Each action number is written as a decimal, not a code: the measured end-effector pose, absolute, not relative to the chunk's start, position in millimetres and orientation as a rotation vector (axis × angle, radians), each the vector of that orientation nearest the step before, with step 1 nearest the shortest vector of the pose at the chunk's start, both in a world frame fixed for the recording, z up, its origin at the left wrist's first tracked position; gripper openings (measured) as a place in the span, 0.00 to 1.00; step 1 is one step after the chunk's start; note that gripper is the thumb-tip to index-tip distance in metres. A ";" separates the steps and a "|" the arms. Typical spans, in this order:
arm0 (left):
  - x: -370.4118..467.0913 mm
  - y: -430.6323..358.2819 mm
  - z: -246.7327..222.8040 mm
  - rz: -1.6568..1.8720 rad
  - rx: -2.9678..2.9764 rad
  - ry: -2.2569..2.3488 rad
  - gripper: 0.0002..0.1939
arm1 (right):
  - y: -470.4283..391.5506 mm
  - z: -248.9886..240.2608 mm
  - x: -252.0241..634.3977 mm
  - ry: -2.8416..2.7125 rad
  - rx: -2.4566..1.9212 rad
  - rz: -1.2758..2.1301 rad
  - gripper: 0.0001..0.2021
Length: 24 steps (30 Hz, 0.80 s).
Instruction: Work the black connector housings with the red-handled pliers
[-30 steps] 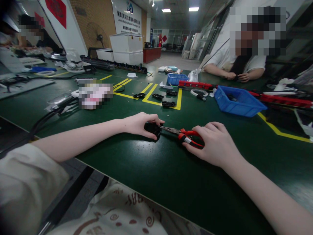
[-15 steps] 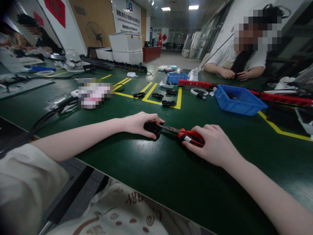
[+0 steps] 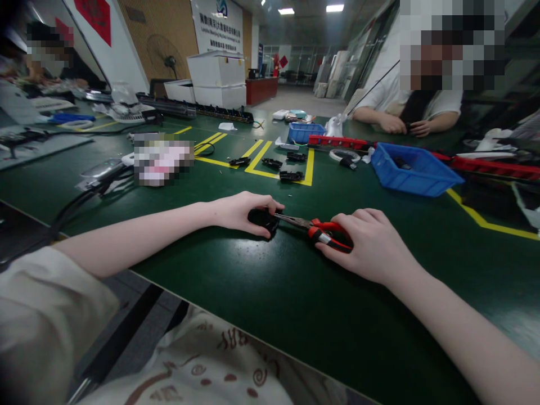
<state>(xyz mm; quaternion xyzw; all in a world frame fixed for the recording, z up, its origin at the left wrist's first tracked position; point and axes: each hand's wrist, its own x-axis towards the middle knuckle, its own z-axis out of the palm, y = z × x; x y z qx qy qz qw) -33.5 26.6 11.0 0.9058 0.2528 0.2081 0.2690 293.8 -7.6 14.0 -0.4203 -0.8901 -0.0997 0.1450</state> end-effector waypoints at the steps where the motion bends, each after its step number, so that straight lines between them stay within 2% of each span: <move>1: -33.5 26.7 10.8 0.564 2.448 0.675 0.20 | -7.8 13.9 294.1 -2.562 -1.193 -0.319 0.25; 9: -34.6 28.0 8.6 0.563 2.494 0.647 0.19 | -15.0 17.2 290.8 -2.555 -1.116 -0.507 0.23; 18: -33.7 26.7 10.3 0.556 2.489 0.654 0.17 | -10.4 13.3 294.7 -2.526 -1.043 -0.738 0.28; 24: -34.3 26.2 8.6 0.568 2.477 0.675 0.24 | -9.4 11.7 295.5 -2.505 -1.073 -0.697 0.30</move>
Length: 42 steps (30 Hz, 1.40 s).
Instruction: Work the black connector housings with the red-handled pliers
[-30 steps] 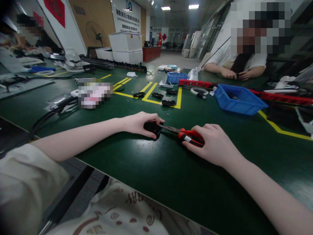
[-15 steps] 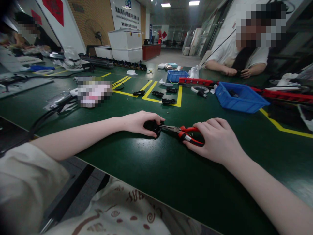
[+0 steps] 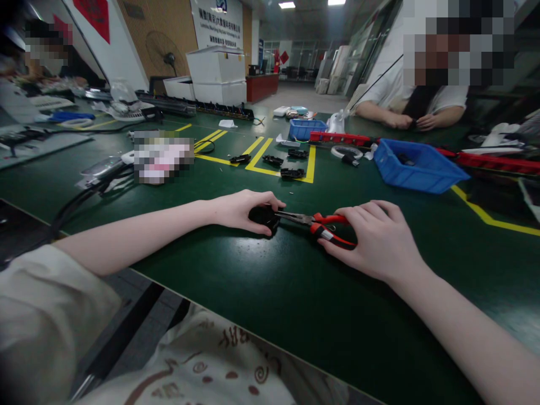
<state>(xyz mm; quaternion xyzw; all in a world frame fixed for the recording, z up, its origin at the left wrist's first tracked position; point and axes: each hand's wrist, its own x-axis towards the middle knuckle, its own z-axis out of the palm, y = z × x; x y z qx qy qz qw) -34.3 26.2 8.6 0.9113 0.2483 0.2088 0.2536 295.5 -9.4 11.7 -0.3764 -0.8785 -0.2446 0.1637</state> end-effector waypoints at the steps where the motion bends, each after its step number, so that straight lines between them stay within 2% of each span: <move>1: -34.3 25.8 8.6 0.571 2.473 0.681 0.26 | -9.3 11.9 295.4 -2.503 -1.094 -0.673 0.30; 4: -34.6 25.3 8.9 0.572 2.485 0.690 0.29 | -9.2 12.8 294.6 -2.499 -1.123 -0.615 0.29; 11: -34.9 27.2 9.2 0.533 2.541 0.677 0.27 | -10.7 14.0 292.2 -2.505 -1.086 -0.635 0.29; 20: -35.1 28.3 10.5 0.508 2.538 0.664 0.27 | -13.3 15.1 291.6 -2.469 -0.929 -0.918 0.25; 27: -34.0 27.2 10.1 0.517 2.533 0.683 0.26 | -10.4 13.4 293.3 -2.469 -0.981 -0.850 0.27; 31: -34.0 26.6 10.2 0.515 2.551 0.683 0.26 | -7.6 10.9 296.0 -2.454 -1.050 -0.700 0.27; 37: -34.0 24.7 12.9 0.499 2.515 0.717 0.27 | -5.8 12.0 296.7 -2.488 -1.145 -0.536 0.31; 42: -33.4 25.0 12.8 0.514 2.486 0.698 0.24 | -7.0 13.0 295.2 -2.492 -1.163 -0.492 0.31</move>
